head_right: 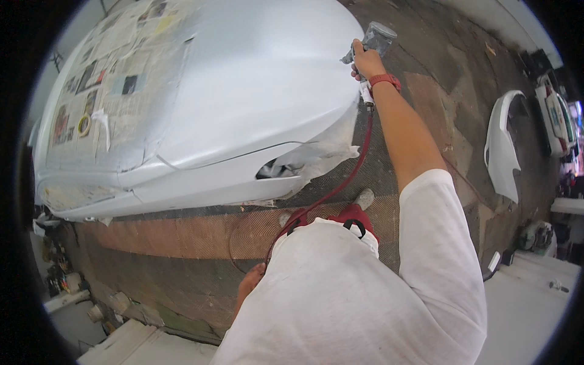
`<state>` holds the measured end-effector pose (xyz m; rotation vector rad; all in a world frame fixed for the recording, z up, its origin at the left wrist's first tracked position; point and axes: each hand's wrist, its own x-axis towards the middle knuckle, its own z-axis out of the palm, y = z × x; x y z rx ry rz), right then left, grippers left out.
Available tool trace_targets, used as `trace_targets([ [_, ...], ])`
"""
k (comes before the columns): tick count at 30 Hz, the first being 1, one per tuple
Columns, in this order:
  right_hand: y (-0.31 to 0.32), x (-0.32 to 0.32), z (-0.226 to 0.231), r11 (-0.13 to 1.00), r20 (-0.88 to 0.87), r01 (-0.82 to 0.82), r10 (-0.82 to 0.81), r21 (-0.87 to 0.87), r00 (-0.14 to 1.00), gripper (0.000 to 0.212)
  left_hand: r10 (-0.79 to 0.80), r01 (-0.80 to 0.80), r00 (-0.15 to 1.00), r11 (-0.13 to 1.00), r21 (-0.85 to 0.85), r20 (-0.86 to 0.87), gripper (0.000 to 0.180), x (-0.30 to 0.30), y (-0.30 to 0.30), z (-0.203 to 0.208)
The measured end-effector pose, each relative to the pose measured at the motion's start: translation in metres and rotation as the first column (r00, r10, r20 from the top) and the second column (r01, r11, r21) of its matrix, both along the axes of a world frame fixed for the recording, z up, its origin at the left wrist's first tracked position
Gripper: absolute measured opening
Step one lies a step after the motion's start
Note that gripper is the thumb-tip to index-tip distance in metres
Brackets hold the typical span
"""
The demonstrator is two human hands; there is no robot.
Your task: The person uses a spray gun to apply white paint to the side and front of a car in a workshop. They move around the vehicle, refilling the spray gun from a container, and continue spraying different panels.
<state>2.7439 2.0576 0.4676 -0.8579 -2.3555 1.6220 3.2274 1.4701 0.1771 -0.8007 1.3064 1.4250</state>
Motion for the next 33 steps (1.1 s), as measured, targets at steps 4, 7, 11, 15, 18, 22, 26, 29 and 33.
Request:
trace_targets([
  [4,0.104,0.026,-0.028,0.999,-0.007,0.040,-0.040,0.028,0.999,0.073,-0.141,0.159,0.986,0.958,-0.239,0.093,0.044,-0.028,0.080,0.023],
  [7,0.155,0.043,-0.069,1.000,0.036,-0.024,0.024,0.002,0.999,0.074,-0.217,0.256,0.963,0.924,-0.284,0.160,0.041,-0.033,0.135,0.017],
  [11,0.171,0.085,-0.123,0.975,-0.095,-0.172,0.187,0.143,0.978,0.064,-0.204,0.258,0.958,0.918,-0.302,0.199,0.039,-0.047,0.229,0.015],
  [15,0.173,0.138,-0.096,0.889,-0.059,-0.453,0.450,-0.063,0.891,0.061,-0.187,0.239,0.968,0.892,-0.383,0.168,0.042,-0.064,0.335,0.025],
  [18,0.202,0.138,-0.077,0.730,0.055,-0.650,0.673,-0.212,0.738,0.060,-0.192,0.241,0.968,0.897,-0.372,0.163,0.045,-0.083,0.400,0.038],
  [22,0.245,0.110,-0.109,0.807,-0.097,-0.580,0.589,0.107,0.802,0.055,-0.192,0.224,0.970,0.943,-0.247,0.147,0.050,-0.101,0.441,-0.002],
  [26,0.306,0.081,-0.092,0.820,-0.078,-0.545,0.541,-0.171,0.838,0.057,-0.285,0.320,0.927,0.940,-0.118,0.243,0.059,-0.168,0.524,0.002],
  [29,0.356,0.052,-0.086,0.847,-0.130,-0.504,0.488,-0.166,0.863,0.058,-0.210,0.236,0.940,0.969,-0.068,0.269,0.064,-0.190,0.558,-0.059],
  [33,0.436,0.001,-0.089,0.874,-0.002,-0.405,0.420,-0.269,0.907,0.058,-0.219,0.230,0.951,0.973,-0.026,0.217,0.040,-0.254,0.622,-0.122],
])
